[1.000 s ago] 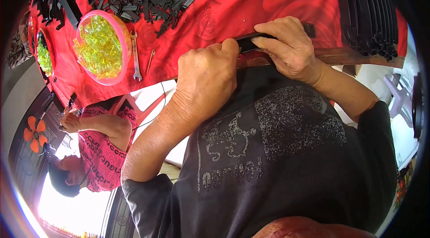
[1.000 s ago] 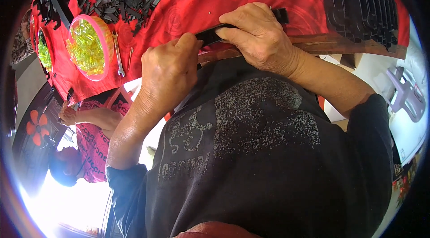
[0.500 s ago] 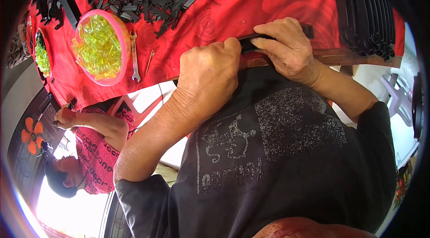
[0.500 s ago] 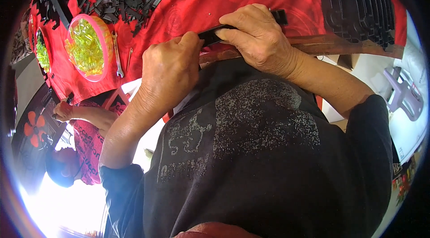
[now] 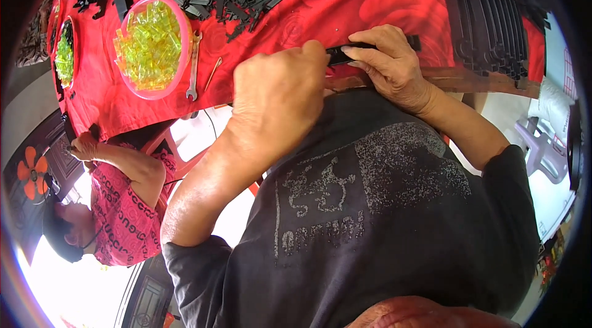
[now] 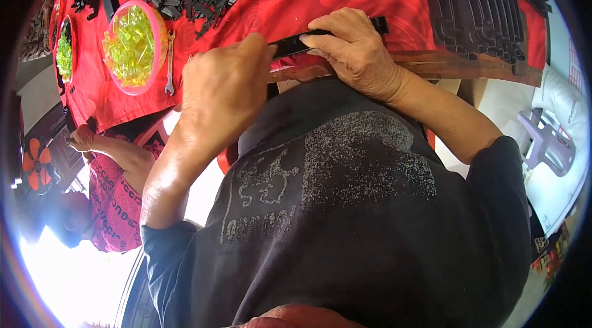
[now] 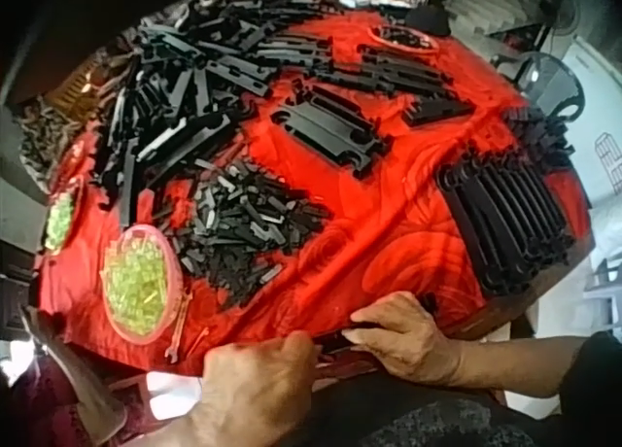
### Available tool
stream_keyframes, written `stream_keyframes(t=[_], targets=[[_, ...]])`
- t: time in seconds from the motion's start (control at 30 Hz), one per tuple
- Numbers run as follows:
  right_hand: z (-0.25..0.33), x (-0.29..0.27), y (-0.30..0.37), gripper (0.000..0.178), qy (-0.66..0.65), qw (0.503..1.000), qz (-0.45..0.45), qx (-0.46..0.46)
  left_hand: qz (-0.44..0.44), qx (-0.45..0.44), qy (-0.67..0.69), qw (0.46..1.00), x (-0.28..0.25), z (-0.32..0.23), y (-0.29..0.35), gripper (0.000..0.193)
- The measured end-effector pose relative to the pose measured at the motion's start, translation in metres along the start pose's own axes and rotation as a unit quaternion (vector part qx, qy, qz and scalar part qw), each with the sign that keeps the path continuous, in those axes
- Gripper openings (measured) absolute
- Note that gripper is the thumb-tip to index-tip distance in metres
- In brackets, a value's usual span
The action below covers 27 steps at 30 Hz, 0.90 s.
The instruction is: The person assembles plastic components by fitting and pressing plastic pieces into a plastic housing by hand.
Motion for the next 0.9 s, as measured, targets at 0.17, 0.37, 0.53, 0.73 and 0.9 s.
stream_keyframes(t=[0.17,0.37,0.53,0.73,0.9], targets=[[0.003,-0.001,-0.003,0.026,0.013,1.0,0.016,0.009,-0.063,-0.085,0.074,0.992,0.002,0.013,0.035,0.027],[0.008,-0.005,-0.011,0.03,0.036,0.998,0.058,0.018,-0.166,-0.195,0.241,0.936,0.026,0.013,0.068,0.02],[0.014,-0.008,-0.015,0.032,0.057,0.996,0.07,0.0,-0.238,-0.195,0.297,0.904,0.032,0.017,0.074,0.012],[0.018,-0.009,-0.016,0.043,0.027,0.993,0.081,0.087,-0.269,-0.129,0.348,0.889,0.047,0.013,0.062,0.012],[0.021,-0.015,-0.023,0.041,0.048,0.99,0.084,0.107,-0.298,-0.065,0.327,0.894,0.046,0.014,0.042,0.009]])
Point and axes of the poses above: each hand's wrist, its own y-axis away from the middle knuckle, its own x-axis out of the palm, z = x × y, the point moved 3 cm from there along -y, towards the middle knuckle, and after that the axes turned 6 degrees about x, right-handed, at the moved point
